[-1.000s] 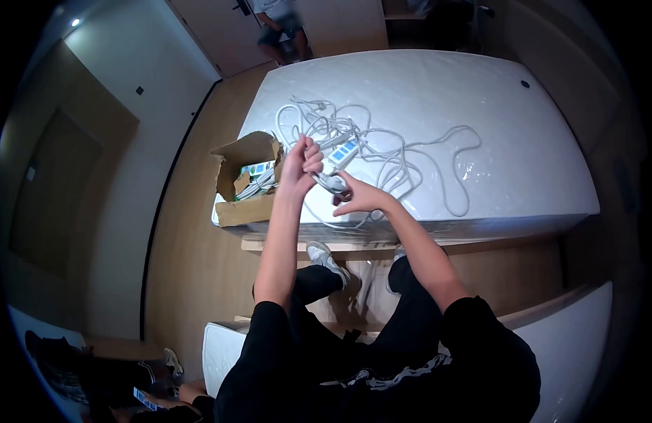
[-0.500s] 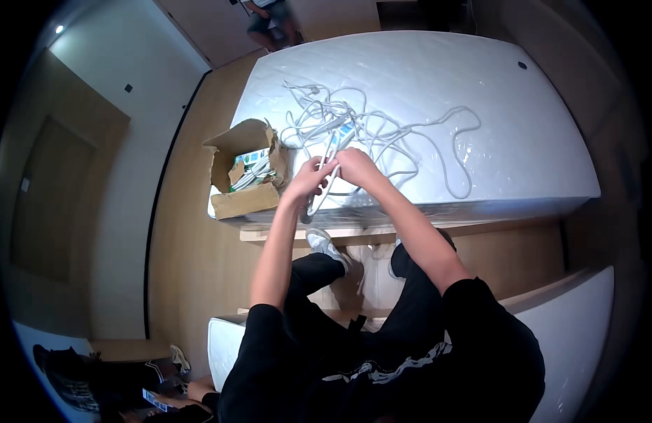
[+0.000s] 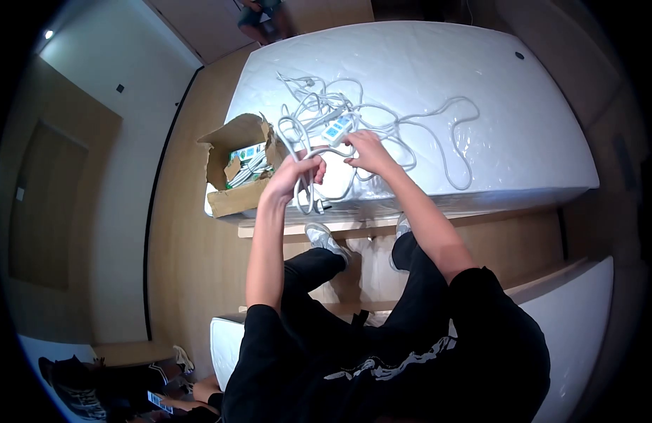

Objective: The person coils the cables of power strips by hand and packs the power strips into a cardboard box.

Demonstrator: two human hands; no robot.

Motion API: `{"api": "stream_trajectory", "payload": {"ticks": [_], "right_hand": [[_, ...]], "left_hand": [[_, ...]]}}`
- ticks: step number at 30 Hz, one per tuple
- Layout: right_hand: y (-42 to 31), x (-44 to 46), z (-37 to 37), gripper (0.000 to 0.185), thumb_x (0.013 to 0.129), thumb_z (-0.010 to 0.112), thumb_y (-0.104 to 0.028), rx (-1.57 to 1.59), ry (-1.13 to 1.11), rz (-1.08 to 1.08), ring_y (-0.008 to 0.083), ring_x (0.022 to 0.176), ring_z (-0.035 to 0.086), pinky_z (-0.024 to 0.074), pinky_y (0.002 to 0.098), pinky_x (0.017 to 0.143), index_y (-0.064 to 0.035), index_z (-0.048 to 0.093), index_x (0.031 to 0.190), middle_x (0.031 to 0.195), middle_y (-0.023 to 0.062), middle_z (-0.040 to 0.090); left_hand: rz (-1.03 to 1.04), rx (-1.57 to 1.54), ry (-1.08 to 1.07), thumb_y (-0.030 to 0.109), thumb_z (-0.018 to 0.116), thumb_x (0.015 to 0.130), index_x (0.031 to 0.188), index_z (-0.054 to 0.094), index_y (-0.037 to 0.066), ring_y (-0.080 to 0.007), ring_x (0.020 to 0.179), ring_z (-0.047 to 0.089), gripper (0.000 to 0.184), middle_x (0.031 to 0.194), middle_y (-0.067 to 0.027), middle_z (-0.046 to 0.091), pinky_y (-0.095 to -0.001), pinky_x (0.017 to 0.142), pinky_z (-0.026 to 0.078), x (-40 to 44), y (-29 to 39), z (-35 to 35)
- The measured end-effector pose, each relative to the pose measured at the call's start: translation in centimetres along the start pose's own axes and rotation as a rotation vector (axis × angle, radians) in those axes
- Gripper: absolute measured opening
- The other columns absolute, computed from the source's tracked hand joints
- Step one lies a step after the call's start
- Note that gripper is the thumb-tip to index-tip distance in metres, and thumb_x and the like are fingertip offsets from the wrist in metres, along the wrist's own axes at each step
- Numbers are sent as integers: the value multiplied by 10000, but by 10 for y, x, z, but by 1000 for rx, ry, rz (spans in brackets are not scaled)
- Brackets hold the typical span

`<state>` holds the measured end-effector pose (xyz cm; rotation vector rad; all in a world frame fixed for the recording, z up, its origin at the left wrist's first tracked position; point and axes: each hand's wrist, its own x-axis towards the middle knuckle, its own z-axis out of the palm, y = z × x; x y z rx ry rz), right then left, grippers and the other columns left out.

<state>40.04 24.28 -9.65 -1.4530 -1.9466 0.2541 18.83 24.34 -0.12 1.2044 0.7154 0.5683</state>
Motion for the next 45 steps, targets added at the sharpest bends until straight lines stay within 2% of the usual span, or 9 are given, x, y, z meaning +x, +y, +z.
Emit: {"api": "stream_trajectory", "payload": {"ticks": [9,12,17,23,27,31,33,40,45], "right_hand": [[22,4,-19,864,658,600,-139,-342,681,337,315,1371,91,67,599,1046,-37,171,1401,1462,194,140],[83,16,-53,584,732,549,-125,-179,585,413,340,1058,548,421,548,841,-65,395,1292,1167,229,537],[134,112,-201,297,845,389,-194,148,-77,921,252,674,650,529,424,562,-28,609,954,748,161,649],[1,189,-306,255,910,463,-304,-306,1177,-100,315,726,616,484,416,646,-103,618,886,772,134,632],[47,174,-225,195,883,470,-283,-653,560,-130,301,926,539,482,426,724,-107,555,876,957,103,568],[227,156,-88,570,718,590,-56,-367,28,801,320,1164,466,438,372,918,-84,458,1272,1245,169,500],[128,96,-100,620,702,589,-75,-424,-487,274,315,1161,482,426,370,935,-47,427,1300,1271,175,491],[16,-13,-35,452,916,466,-344,868,-576,234,177,1117,510,405,322,914,-52,464,1261,1157,95,564],[15,-50,-15,404,884,532,-294,520,-1005,63,138,894,570,442,258,781,-31,513,1189,965,76,633]], "left_hand": [[659,-100,192,-10,511,771,1289,335,-111,-161,761,590,556,914,-151,603,-257,675,492,-13,78,-11],[821,-338,127,-37,480,748,1302,311,-108,-172,781,597,584,980,-181,598,-282,697,513,-24,117,-49],[805,-202,150,-38,452,707,1312,276,-120,-167,724,594,636,860,-132,563,-266,679,518,-37,105,-74],[272,-163,31,62,478,762,1234,402,-77,-166,682,581,498,783,-87,555,-320,726,522,-34,30,-66],[-22,-145,-107,149,498,747,1153,492,-85,-151,709,549,469,740,-21,532,-354,800,473,-32,-10,-51],[-32,-284,-141,133,616,799,1262,420,-75,-121,692,524,544,718,11,490,-294,786,466,-20,-45,-30],[-49,-228,-115,156,614,819,1202,468,-58,-119,724,572,463,806,-25,563,-242,671,475,-15,-58,-24],[26,-256,-59,124,593,851,1111,475,-41,-182,760,643,330,968,-159,622,-246,663,547,-23,-73,-11],[175,-419,-29,171,613,848,1050,467,-9,-173,726,633,307,937,-153,625,-281,655,550,-26,-93,-34]]}}
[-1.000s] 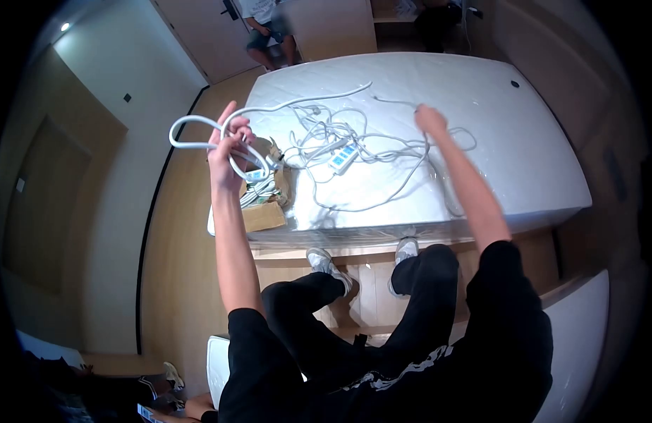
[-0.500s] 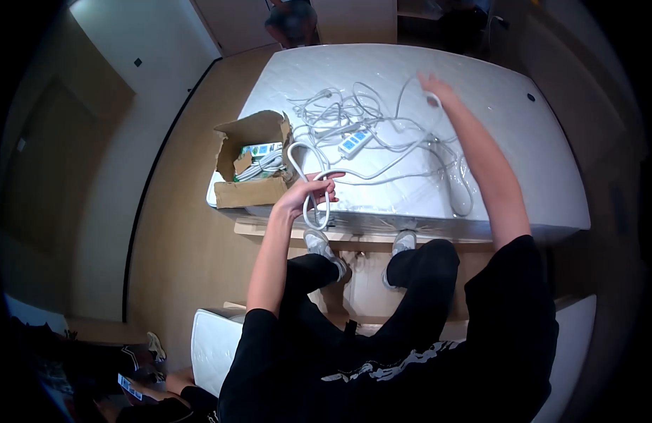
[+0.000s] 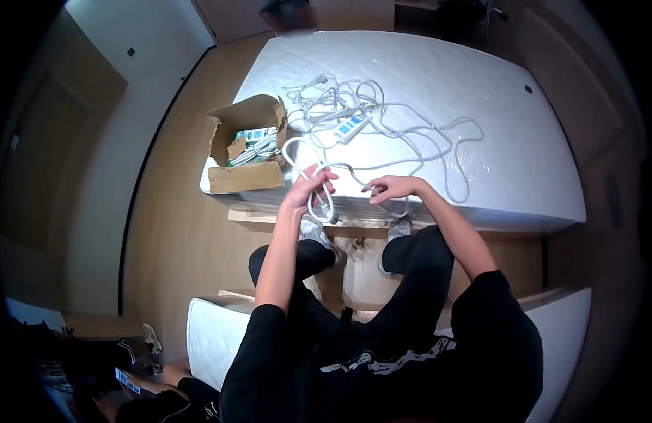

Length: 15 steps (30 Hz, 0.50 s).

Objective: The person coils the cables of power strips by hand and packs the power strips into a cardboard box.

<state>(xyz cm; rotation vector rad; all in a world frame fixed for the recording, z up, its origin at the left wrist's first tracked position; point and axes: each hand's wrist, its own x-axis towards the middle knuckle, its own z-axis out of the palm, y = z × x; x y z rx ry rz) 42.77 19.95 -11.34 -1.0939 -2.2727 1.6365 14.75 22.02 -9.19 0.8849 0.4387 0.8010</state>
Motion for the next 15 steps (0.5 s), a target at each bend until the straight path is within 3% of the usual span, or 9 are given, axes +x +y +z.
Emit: {"api": "stream_trajectory", "payload": {"ticks": [2,4,5,7,8,9,11,12,15], "right_hand": [[-7,-3,2,376,883,532,-289,-122,-73,28,133,827,574,442,245,751,-20,544,1144,909,67,647],[-12,-12,-6,334,878,530,-293,110,182,149,80,624,470,387,219,565,-10,573,1050,731,3,554],[-14,-17,-11,321,876,529,-295,225,303,208,53,523,418,360,205,472,-6,588,1003,643,-30,507],[-22,-29,-28,299,913,475,-262,551,481,11,18,471,289,234,182,385,4,578,1003,578,-57,362],[-32,-32,-38,296,929,444,-243,744,477,-40,14,472,266,212,177,381,13,568,1012,574,-61,336],[-47,-36,-46,295,945,413,-224,936,471,-93,10,473,242,190,173,377,21,558,1022,569,-65,310],[-87,-36,-47,309,962,378,-216,867,560,-113,16,470,212,186,174,384,27,541,1060,577,-69,268],[-102,-35,-42,311,961,376,-213,820,592,-132,19,470,216,190,173,387,29,540,1068,583,-68,278],[-126,-24,-25,303,958,382,-199,775,624,-140,19,473,247,216,172,402,21,547,1085,602,-66,334]], "left_hand": [[122,-218,-26,195,607,855,1047,471,9,-137,640,575,300,842,-97,603,-291,655,523,2,-3,-7],[137,-186,-18,213,573,880,998,490,32,-92,516,439,232,659,-7,487,-241,571,437,-2,13,4],[148,-186,-14,213,573,880,998,490,32,-92,516,439,232,659,-7,487,-241,571,437,0,18,-1],[-16,-55,23,253,562,886,909,504,57,-84,484,385,206,581,32,390,-222,515,366,-2,22,-12],[-68,80,122,348,506,912,829,496,83,-79,477,385,278,551,46,362,-214,495,340,-5,25,-4],[-71,79,123,348,506,912,829,496,83,-79,477,385,278,551,46,362,-214,495,340,-7,26,2],[-300,68,88,452,446,918,820,493,83,-81,478,380,384,552,43,363,-217,490,347,-7,25,12],[-291,61,108,545,386,905,885,522,59,-94,488,416,505,598,8,434,-237,502,387,-4,17,10],[-160,188,230,521,456,887,1038,496,30,-123,515,498,515,695,-49,520,-263,494,444,2,2,20]]}}
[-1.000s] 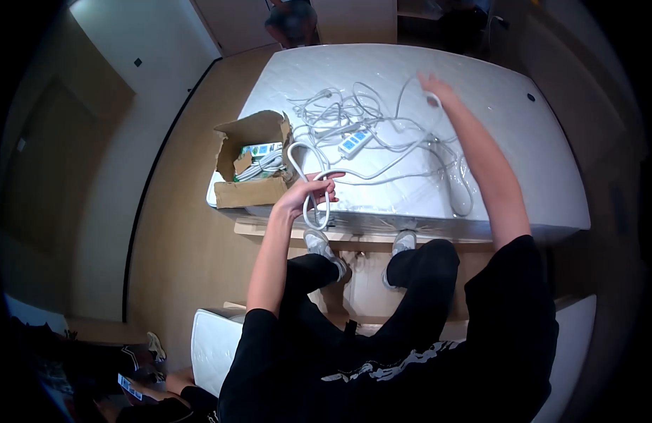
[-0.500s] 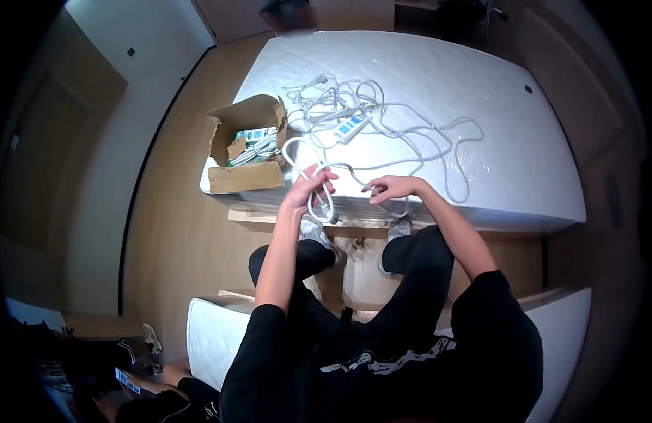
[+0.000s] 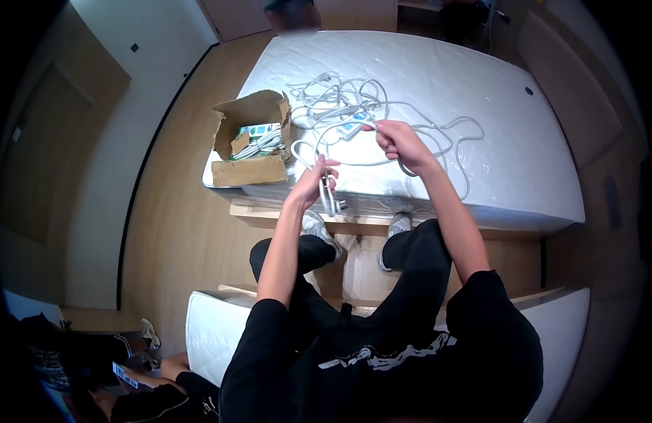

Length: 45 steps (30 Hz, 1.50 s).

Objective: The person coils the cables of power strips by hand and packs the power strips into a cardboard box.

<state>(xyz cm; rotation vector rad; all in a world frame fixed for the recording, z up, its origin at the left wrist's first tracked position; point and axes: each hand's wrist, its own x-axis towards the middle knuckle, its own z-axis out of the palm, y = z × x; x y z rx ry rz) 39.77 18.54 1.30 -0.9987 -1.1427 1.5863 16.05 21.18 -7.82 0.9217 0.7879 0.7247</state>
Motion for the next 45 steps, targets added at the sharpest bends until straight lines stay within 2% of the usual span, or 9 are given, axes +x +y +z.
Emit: {"api": "stream_trajectory", "payload": {"ticks": [4,9,14,22,28,31,36,42,45], "right_hand": [[35,9,25,296,957,390,-199,-126,47,-159,27,487,345,331,172,438,-16,558,1118,632,-47,424],[77,13,37,277,936,428,-204,-250,183,-180,42,499,411,379,198,446,-25,584,1078,659,-25,488],[99,15,55,286,907,459,-139,-575,236,-391,119,607,541,455,245,552,9,567,1126,797,67,588],[98,7,67,284,864,495,-66,-787,78,-583,264,840,592,458,329,758,-24,571,1134,949,141,589],[93,19,39,300,801,645,-206,-481,497,-368,201,928,590,470,317,771,1,584,1008,938,134,621],[64,30,34,497,811,653,-218,-293,274,-376,192,997,562,456,311,820,-20,456,1222,1026,134,593],[29,29,59,593,767,678,-162,-272,-236,-101,173,1023,554,443,309,875,-64,428,1296,1028,118,588],[66,29,57,998,669,714,-462,483,-761,8,434,1176,425,362,480,1000,-67,175,1412,1339,269,332],[83,50,41,694,755,651,-425,601,-694,16,292,991,546,399,444,958,-51,374,1271,1116,176,511]], "left_hand": [[334,62,411,178,620,845,1180,381,13,-166,519,562,443,772,-114,583,-281,454,496,6,-2,22],[316,-28,323,373,449,929,1252,426,12,-230,941,595,485,955,-148,573,-355,798,509,4,13,10],[259,-44,86,294,484,932,1267,419,-5,-231,1008,577,454,1068,-160,569,-323,758,500,4,8,7],[85,-287,-76,330,436,941,1126,552,10,-148,935,560,387,1154,-106,587,-274,756,459,-11,17,0],[259,-186,107,230,540,897,915,599,5,-146,737,581,233,920,-122,644,-310,818,476,-6,15,10],[162,-115,-53,234,583,870,649,464,90,-119,503,490,289,558,-16,481,-311,664,505,-8,10,14],[40,16,-397,220,636,801,687,503,77,-110,509,475,225,556,-11,477,-259,542,425,-15,-12,37],[-134,-354,-982,201,538,881,664,441,81,-108,438,413,266,476,-10,401,-269,461,352,-14,-27,28],[15,-45,-741,216,525,894,756,553,25,-147,543,516,237,573,-49,520,-292,571,434,-15,-25,33]]}}
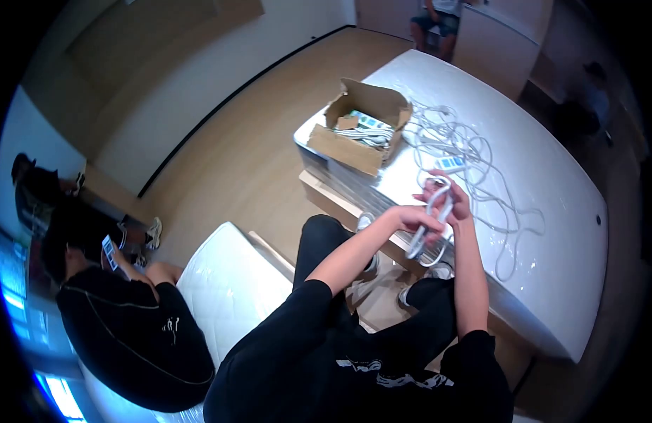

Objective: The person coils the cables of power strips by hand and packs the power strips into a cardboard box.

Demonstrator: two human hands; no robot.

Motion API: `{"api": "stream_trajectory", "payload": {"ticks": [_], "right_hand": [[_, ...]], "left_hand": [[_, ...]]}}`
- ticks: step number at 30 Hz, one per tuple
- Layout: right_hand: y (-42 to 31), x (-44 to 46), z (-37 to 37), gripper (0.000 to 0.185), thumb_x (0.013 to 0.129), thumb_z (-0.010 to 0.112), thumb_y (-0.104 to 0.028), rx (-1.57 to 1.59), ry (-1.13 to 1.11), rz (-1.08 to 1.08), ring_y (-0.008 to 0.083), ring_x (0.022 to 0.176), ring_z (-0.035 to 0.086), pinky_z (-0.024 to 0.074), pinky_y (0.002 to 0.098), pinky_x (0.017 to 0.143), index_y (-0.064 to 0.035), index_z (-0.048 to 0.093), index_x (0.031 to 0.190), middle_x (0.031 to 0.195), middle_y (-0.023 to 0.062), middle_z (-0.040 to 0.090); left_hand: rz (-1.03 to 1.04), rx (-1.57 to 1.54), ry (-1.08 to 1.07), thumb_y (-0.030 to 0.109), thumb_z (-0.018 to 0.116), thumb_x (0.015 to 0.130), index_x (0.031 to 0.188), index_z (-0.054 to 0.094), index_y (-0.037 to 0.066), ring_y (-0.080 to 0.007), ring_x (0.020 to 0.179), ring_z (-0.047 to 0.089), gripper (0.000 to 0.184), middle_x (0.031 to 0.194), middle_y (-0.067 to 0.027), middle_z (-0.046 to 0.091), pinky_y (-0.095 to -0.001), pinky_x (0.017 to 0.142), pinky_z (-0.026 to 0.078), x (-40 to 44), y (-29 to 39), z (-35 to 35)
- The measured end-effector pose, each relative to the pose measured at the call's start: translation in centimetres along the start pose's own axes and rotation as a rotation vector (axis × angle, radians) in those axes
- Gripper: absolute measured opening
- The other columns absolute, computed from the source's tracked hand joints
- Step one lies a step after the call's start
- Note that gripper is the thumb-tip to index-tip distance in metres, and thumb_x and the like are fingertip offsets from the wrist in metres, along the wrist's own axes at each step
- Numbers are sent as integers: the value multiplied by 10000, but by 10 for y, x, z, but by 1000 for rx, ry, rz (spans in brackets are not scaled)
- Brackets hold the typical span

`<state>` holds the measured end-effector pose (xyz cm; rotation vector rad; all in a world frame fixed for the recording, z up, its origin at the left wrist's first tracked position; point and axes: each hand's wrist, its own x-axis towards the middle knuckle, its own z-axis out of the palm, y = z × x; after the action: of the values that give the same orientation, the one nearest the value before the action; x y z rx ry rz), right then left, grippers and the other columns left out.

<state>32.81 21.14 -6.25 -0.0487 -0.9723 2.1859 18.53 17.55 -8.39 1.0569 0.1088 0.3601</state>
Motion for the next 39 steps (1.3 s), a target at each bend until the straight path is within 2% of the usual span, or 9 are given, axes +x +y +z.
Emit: {"api": "stream_trajectory", "payload": {"ticks": [3,5,7,11,12,14,23,25,39], "right_hand": [[-9,-11,-10,360,797,614,-309,-292,178,-109,172,807,564,473,336,814,-59,508,1034,918,66,539],[-18,-16,-6,334,793,601,-258,-422,370,-109,176,772,560,473,287,728,-56,510,1043,882,59,541],[-21,-24,-13,340,784,610,-238,-376,456,-118,188,803,557,467,296,746,-56,516,1056,915,64,541],[-23,-35,-23,274,820,606,-205,-362,761,-150,194,803,603,506,295,723,-81,545,1057,904,51,592],[-25,-38,-33,277,822,610,-209,-338,739,-137,199,821,602,505,302,746,-79,546,1059,902,51,593],[-29,-44,-49,306,827,616,-219,-332,748,-89,213,883,594,499,326,804,-70,542,1084,901,51,596],[-22,-39,-31,370,802,632,-279,-465,883,-16,225,926,598,501,323,801,-75,544,1098,934,24,580],[-20,-39,-26,418,777,642,-255,-469,842,-18,311,997,555,467,393,848,-31,513,1105,987,82,513],[-14,-40,-30,370,797,577,-182,-370,638,-63,204,737,569,458,307,697,-5,506,1114,823,50,544]], "left_hand": [[-233,879,419,334,641,809,985,603,-38,-180,768,600,413,839,-118,630,-294,691,483,-17,26,5],[136,1241,839,295,662,785,1057,600,-17,-187,929,587,418,985,-118,628,-303,827,463,-49,33,3],[428,1031,975,249,652,789,1112,583,1,-197,996,576,413,1055,-142,613,-308,873,452,-92,98,54],[1270,1368,1456,53,540,837,934,636,45,-157,865,603,136,957,-85,628,-228,780,458,-200,189,208],[1592,1407,708,360,483,891,1207,532,65,-300,1217,424,436,1244,-163,506,-523,1007,281,-248,207,207],[1793,1485,763,370,478,890,1210,528,65,-303,1218,422,444,1245,-163,505,-526,1006,280,-265,212,263],[1579,1433,718,412,454,886,1222,512,69,-319,1221,415,484,1247,-165,502,-542,1004,275,-257,198,298],[1581,1379,696,422,449,885,1225,509,70,-323,1221,413,492,1248,-165,501,-545,1003,274,-252,205,293],[1629,1115,554,488,412,878,1244,484,76,-347,1226,402,555,1251,-168,495,-569,999,266,-201,232,259]]}}
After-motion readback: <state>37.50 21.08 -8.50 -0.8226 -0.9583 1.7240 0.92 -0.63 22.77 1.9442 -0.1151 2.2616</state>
